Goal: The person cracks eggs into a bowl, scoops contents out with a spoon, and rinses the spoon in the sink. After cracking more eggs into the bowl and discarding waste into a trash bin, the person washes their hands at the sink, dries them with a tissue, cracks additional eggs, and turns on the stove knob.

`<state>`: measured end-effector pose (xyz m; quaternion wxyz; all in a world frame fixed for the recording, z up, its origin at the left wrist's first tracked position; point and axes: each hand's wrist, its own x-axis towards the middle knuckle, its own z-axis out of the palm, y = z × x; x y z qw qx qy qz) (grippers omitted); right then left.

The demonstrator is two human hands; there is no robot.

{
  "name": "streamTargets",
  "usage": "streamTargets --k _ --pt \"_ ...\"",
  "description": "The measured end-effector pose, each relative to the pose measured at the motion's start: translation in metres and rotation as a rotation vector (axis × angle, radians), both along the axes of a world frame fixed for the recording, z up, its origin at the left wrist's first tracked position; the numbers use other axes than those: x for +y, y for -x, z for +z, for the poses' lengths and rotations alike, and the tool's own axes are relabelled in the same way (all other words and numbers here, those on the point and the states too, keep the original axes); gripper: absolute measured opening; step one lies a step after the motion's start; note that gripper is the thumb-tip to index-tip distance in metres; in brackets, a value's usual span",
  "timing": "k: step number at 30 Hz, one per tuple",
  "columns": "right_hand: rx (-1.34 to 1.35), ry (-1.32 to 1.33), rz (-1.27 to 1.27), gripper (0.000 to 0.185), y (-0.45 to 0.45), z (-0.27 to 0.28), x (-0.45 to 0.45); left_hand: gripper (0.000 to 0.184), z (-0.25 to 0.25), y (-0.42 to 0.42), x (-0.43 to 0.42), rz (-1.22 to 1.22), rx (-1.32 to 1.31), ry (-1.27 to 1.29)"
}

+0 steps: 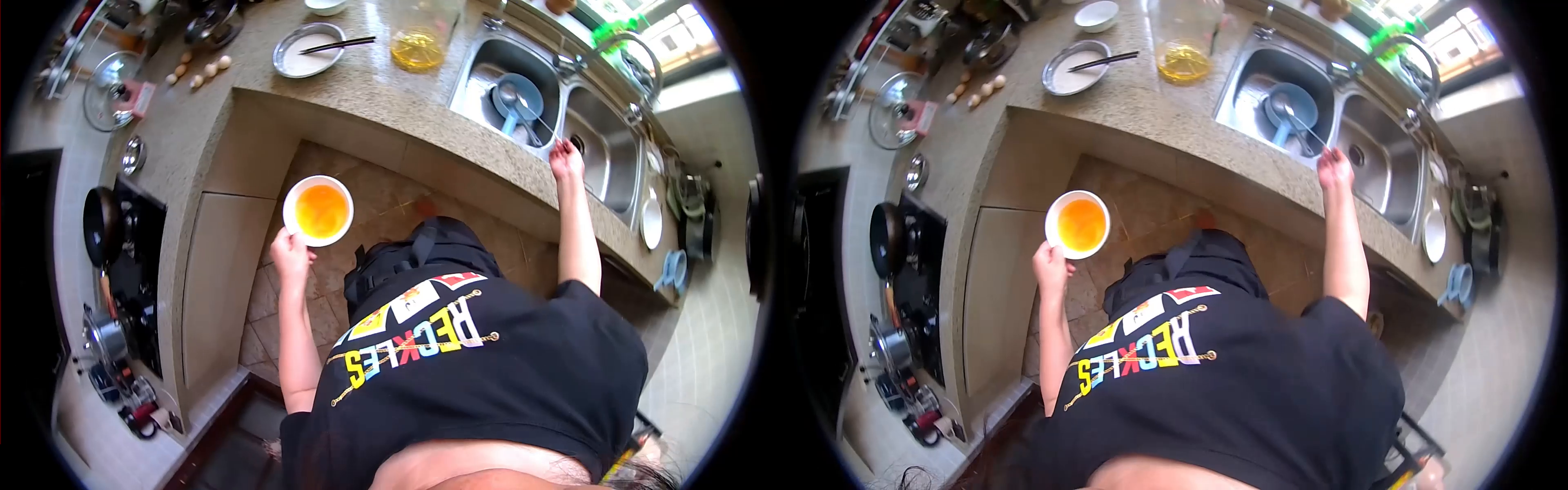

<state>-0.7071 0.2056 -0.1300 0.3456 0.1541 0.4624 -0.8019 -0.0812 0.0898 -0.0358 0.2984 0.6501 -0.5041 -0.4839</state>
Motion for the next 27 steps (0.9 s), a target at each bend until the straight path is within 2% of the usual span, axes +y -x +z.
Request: streamTargets --k 2,6,11,15,19,24,27 --pt "0.088 -0.064 -0.046 0.012 -0.019 0.030 -0.017 0.019 -0.005 -0.012 -0.007 0.044 -0.006 -0.007" --pt "0.120 -0.146 -0.131 0.013 -0.020 0.023 -0.033 0.017 -0.017 -0.031 -0.019 0.096 0.021 -0.012" --pt "0.086 -0.185 -0.221 0.010 0.006 -0.022 -0.049 0.017 -0.016 -0.029 -0.042 0.165 0.045 -0.019" --pt "0.119 -0.335 -0.259 0.009 0.023 -0.052 -0.081 0.017 -0.011 -0.016 -0.061 0.222 0.057 -0.019" --pt "0.293 -0.489 -0.148 0.011 0.027 -0.074 -0.109 0.018 -0.002 -0.001 -0.083 0.286 0.053 -0.030" --pt "0.179 -0.458 -0.107 0.019 0.021 -0.095 -0.142 0.018 0.010 0.016 -0.109 0.345 0.060 -0.040" --pt "0.175 -0.490 -0.061 0.013 0.022 -0.107 -0.149 0.019 0.015 0.025 -0.122 0.341 0.011 -0.042"
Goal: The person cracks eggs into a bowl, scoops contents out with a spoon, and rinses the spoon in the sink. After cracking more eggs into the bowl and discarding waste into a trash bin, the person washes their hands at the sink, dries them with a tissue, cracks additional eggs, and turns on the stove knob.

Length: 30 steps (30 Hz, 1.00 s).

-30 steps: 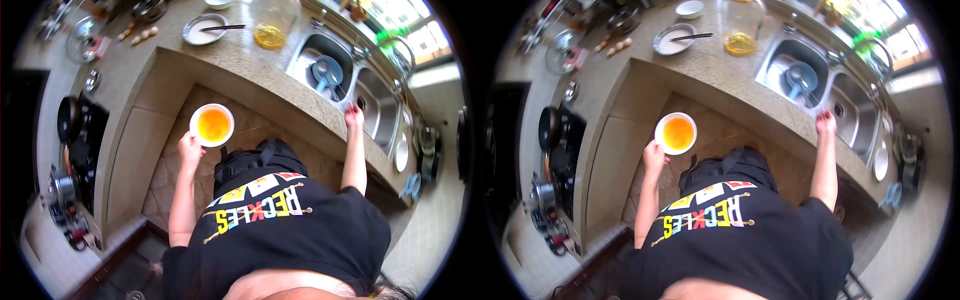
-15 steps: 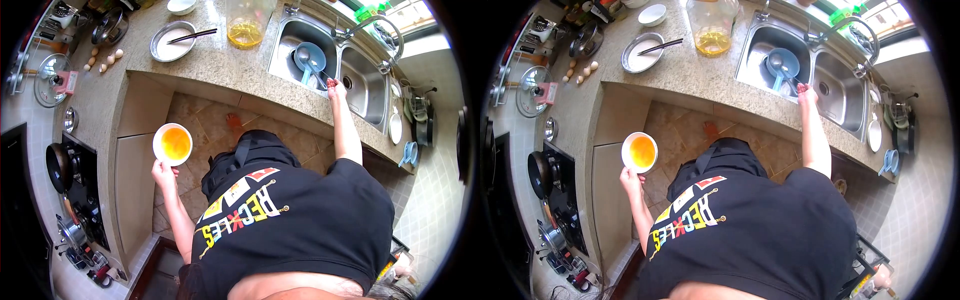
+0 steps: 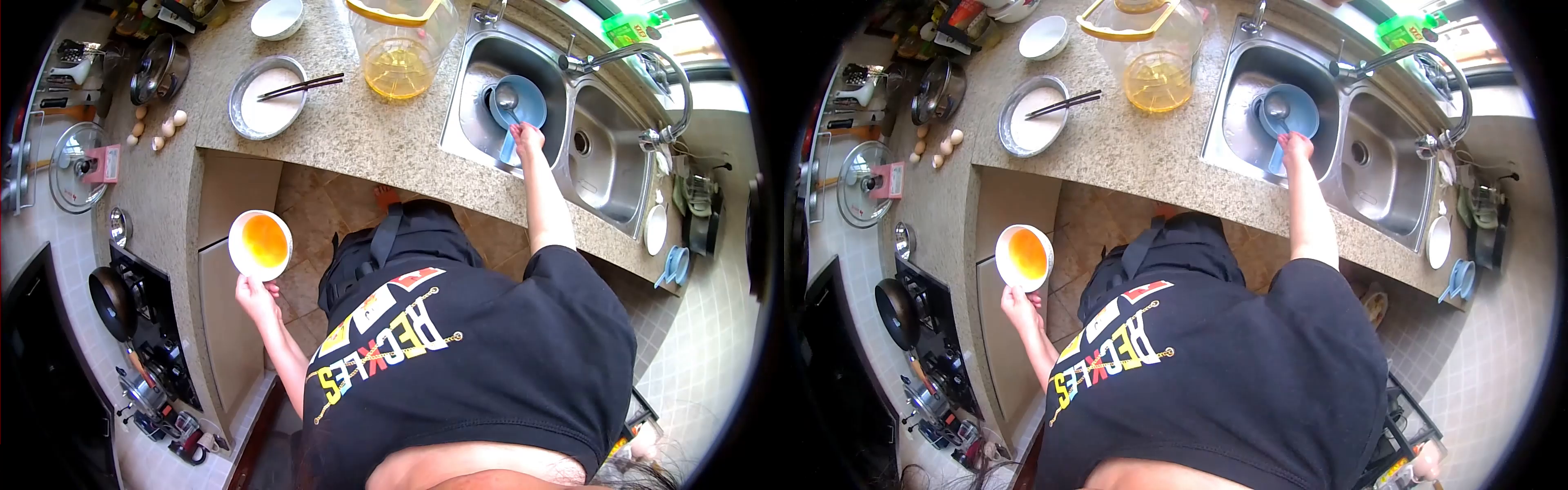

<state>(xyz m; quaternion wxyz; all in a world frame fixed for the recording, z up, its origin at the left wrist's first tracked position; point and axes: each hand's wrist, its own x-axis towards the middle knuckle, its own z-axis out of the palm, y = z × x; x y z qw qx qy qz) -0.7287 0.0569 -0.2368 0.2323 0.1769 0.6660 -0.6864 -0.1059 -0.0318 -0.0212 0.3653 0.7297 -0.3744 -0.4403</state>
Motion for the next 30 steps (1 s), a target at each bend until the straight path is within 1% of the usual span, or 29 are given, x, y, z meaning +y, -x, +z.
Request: streamTargets --k 2,3,4,5,6,7,8,9,10,11,13,14,15,17,19,20,22,23,24,25,27,28,30 --pt "-0.052 -0.079 0.115 0.011 0.002 -0.006 -0.005 0.019 -0.004 0.002 -0.008 0.015 -0.006 0.010" --pt "-0.093 -0.056 0.158 0.007 0.000 -0.003 -0.004 0.019 -0.004 0.005 -0.012 0.040 -0.012 0.021" --pt "-0.133 -0.059 0.133 0.007 -0.004 0.000 -0.007 0.019 -0.004 0.009 -0.016 0.050 0.033 0.007" --pt "-0.179 -0.071 0.193 0.008 0.004 -0.017 -0.005 0.019 -0.003 0.008 -0.018 0.073 0.075 -0.007" --pt "-0.161 -0.191 0.318 0.009 0.003 -0.015 -0.006 0.020 -0.005 0.004 -0.020 0.057 0.067 0.000" --pt "-0.100 -0.287 0.392 0.012 0.003 -0.015 -0.006 0.020 -0.007 0.001 -0.023 0.035 0.064 0.002" --pt "-0.061 -0.303 0.429 0.012 0.006 -0.021 -0.004 0.021 -0.008 0.001 -0.025 0.055 0.051 -0.004" --pt "-0.072 -0.310 0.412 0.012 0.003 -0.017 -0.007 0.025 -0.006 0.000 -0.028 0.063 0.041 -0.030" --pt "-0.040 -0.341 0.392 0.009 -0.004 -0.009 -0.011 0.024 -0.005 -0.003 -0.030 0.058 0.062 -0.016" --pt "-0.032 -0.329 0.433 0.010 -0.002 -0.013 -0.009 0.023 -0.005 -0.007 -0.031 0.055 0.082 -0.001" --pt "-0.020 -0.346 0.418 0.009 -0.006 -0.009 -0.011 0.021 -0.010 -0.018 -0.036 0.064 0.061 -0.008" --pt "0.002 -0.347 0.459 0.008 -0.007 -0.005 -0.011 0.020 -0.008 -0.022 -0.039 0.069 0.078 -0.003" --pt "-0.025 -0.374 0.492 0.007 0.002 -0.015 -0.009 0.020 -0.011 -0.028 -0.042 0.070 0.077 0.012" --pt "-0.052 -0.484 0.495 0.033 0.004 -0.014 -0.009 0.020 -0.006 -0.037 -0.050 0.090 0.084 -0.002" --pt "0.045 -0.651 0.516 0.052 -0.005 0.002 -0.014 0.019 -0.009 -0.051 -0.060 0.108 0.109 0.044" --pt "0.068 -0.716 0.546 0.057 -0.008 0.009 -0.015 0.019 -0.009 -0.059 -0.065 0.114 0.104 0.040" --pt "0.136 -0.800 0.444 0.062 -0.019 0.018 -0.017 0.019 -0.014 -0.077 -0.077 0.130 0.102 0.037" --pt "0.152 -0.818 0.400 0.062 -0.025 0.024 -0.016 0.019 -0.018 -0.087 -0.085 0.109 0.109 0.033" --pt "0.221 -0.863 0.382 0.060 -0.036 0.033 -0.017 0.019 -0.020 -0.098 -0.094 0.084 0.116 0.033" --pt "0.324 -0.988 0.400 0.058 -0.047 0.042 -0.018 0.019 -0.023 -0.109 -0.102 0.075 0.132 0.041" --pt "0.649 -1.118 0.378 0.055 -0.031 0.009 0.001 0.020 -0.026 -0.129 -0.119 0.045 0.096 0.043" --pt "0.654 -1.118 0.376 0.055 -0.046 0.015 -0.002 0.020 -0.031 -0.141 -0.128 0.020 0.090 0.055" --pt "0.827 -1.138 0.357 0.045 -0.086 0.032 -0.008 0.020 -0.032 -0.158 -0.148 0.013 0.102 0.059"
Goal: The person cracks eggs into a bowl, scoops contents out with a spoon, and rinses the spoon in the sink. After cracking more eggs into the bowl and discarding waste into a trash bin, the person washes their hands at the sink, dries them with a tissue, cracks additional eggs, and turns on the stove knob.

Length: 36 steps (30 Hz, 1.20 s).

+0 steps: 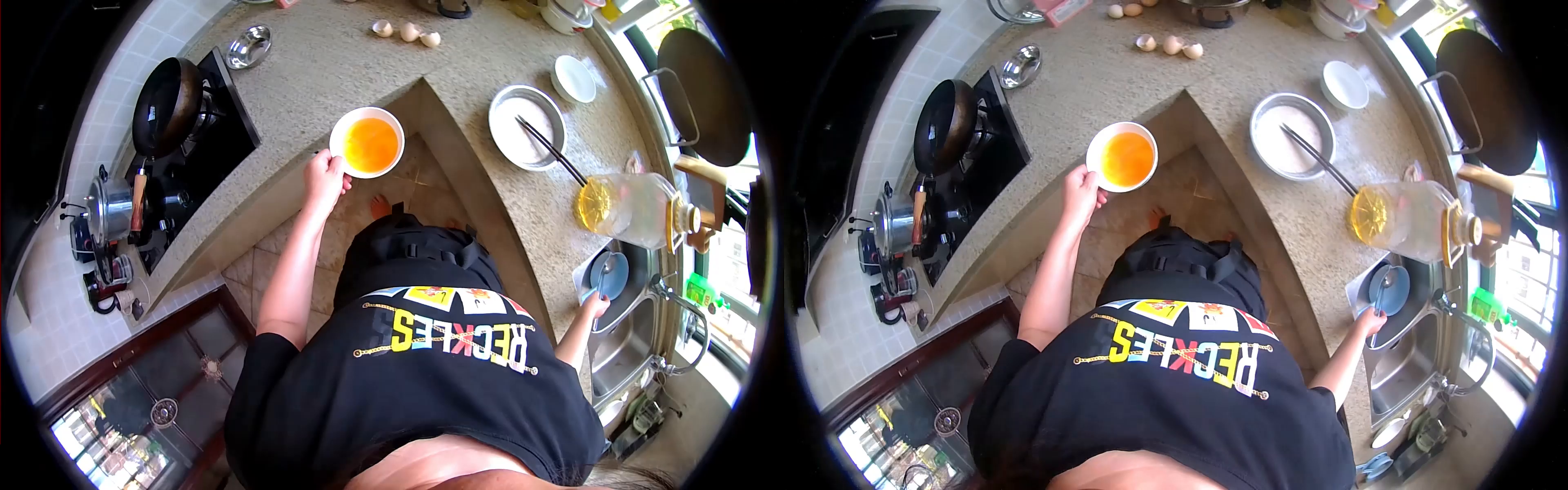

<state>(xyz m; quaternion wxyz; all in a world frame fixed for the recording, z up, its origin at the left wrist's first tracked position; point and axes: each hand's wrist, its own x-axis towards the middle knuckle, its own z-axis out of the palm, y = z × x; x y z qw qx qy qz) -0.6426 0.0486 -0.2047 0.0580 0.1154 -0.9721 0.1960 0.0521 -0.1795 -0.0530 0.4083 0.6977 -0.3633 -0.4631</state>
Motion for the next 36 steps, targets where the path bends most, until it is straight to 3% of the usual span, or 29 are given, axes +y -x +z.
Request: streamTargets --k 3,4,7,11,13,15,21,23,25,33,36 --pt "0.028 0.034 0.128 0.034 -0.064 0.023 -0.018 0.020 -0.002 -0.026 -0.026 -0.026 0.003 0.016" --pt "0.009 0.003 0.154 0.028 -0.119 0.063 -0.041 0.020 -0.003 -0.035 -0.035 -0.032 -0.009 0.016" --pt "0.025 0.174 0.367 0.025 -0.170 0.051 -0.058 0.020 -0.011 -0.065 -0.060 -0.054 -0.021 0.041" --pt "-0.759 0.434 0.359 0.023 -0.284 0.071 -0.110 0.020 -0.020 -0.093 -0.090 -0.048 -0.007 0.059" --pt "-1.008 0.433 0.498 0.021 -0.355 0.116 -0.146 0.020 -0.027 -0.104 -0.100 0.004 0.000 0.054" --pt "-1.066 0.365 0.654 0.020 -0.407 0.139 -0.180 0.019 -0.030 -0.112 -0.106 0.016 -0.003 0.077" --pt "-1.040 0.227 1.089 0.019 -0.469 0.161 -0.261 0.019 -0.044 -0.130 -0.123 0.137 0.070 0.068" --pt "-1.017 0.204 1.129 0.017 -0.481 0.169 -0.287 0.019 -0.047 -0.134 -0.127 0.140 0.055 0.060" --pt "-0.882 0.093 1.348 0.014 -0.490 0.171 -0.312 0.020 -0.049 -0.139 -0.131 0.144 0.033 0.047" --pt "-0.868 -0.012 1.677 0.016 -0.531 0.160 -0.414 0.020 -0.047 -0.139 -0.149 0.245 0.040 -0.011" --pt "-0.905 -0.103 1.670 0.019 -0.547 0.176 -0.448 0.020 -0.050 -0.138 -0.157 0.259 0.030 -0.026"
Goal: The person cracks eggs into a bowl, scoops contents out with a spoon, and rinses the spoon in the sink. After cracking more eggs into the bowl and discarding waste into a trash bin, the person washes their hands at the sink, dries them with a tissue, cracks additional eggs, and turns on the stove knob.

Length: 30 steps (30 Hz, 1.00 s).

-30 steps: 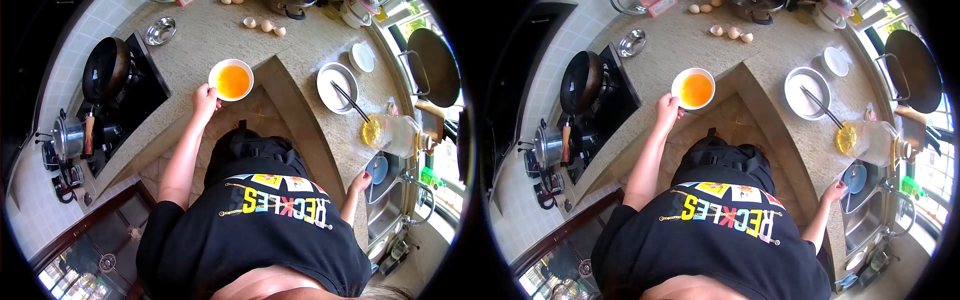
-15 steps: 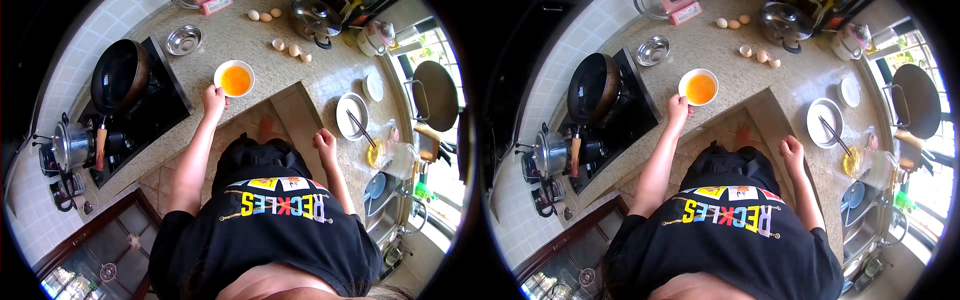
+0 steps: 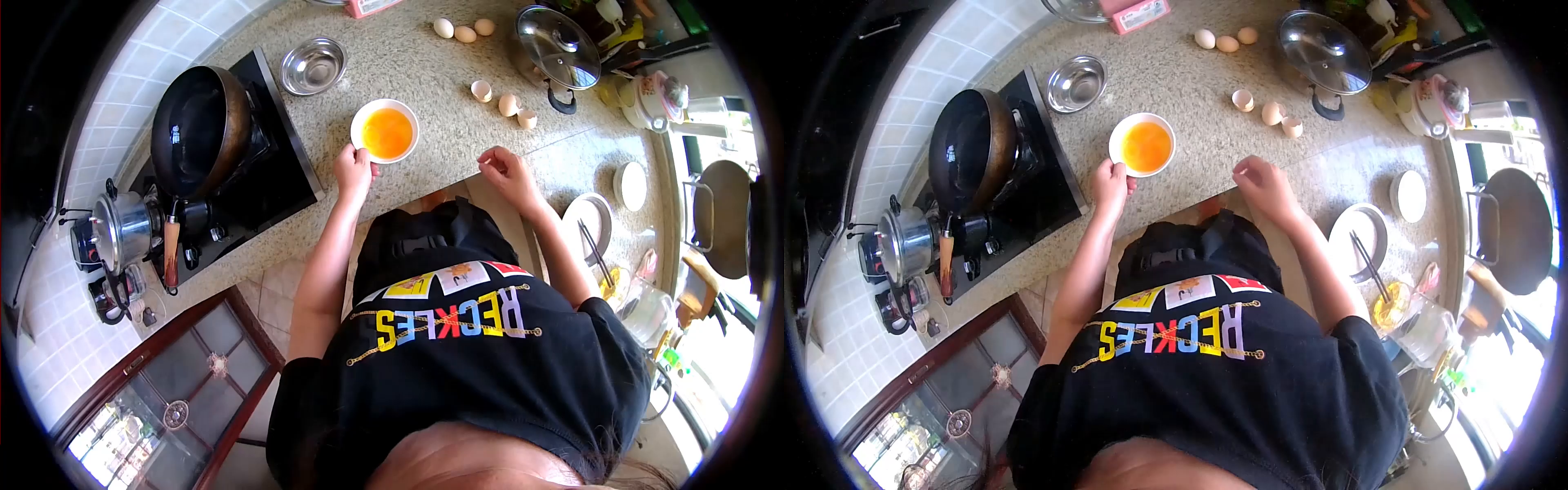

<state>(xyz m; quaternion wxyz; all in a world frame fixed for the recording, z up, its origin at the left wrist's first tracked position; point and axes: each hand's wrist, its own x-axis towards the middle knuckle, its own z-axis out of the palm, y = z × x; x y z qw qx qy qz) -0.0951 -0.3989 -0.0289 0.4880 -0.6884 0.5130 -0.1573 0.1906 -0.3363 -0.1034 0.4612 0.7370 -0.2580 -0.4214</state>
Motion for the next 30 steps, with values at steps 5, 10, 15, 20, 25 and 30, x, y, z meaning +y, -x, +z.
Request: streamTargets --k 5,10,15,20,25,30 --pt "0.056 0.062 0.115 0.019 -0.016 0.006 -0.043 0.023 -0.007 0.000 -0.012 0.000 0.079 -0.002" --pt "0.037 0.132 0.168 0.018 -0.029 -0.002 -0.092 0.030 -0.003 0.005 -0.018 0.015 0.153 -0.014" --pt "0.105 0.295 0.100 0.023 -0.052 -0.019 -0.167 0.038 0.006 0.008 -0.004 0.254 0.279 -0.057" --pt "0.239 0.632 -0.022 0.036 -0.090 -0.054 -0.226 0.034 0.002 0.011 0.040 0.216 0.125 -0.046" --pt "0.597 0.770 0.004 0.038 -0.122 -0.061 -0.247 0.020 -0.003 0.011 0.076 0.142 0.163 -0.114" --pt "0.707 0.721 0.063 0.035 -0.135 -0.077 -0.262 0.021 0.014 0.024 0.071 0.201 0.070 -0.017"
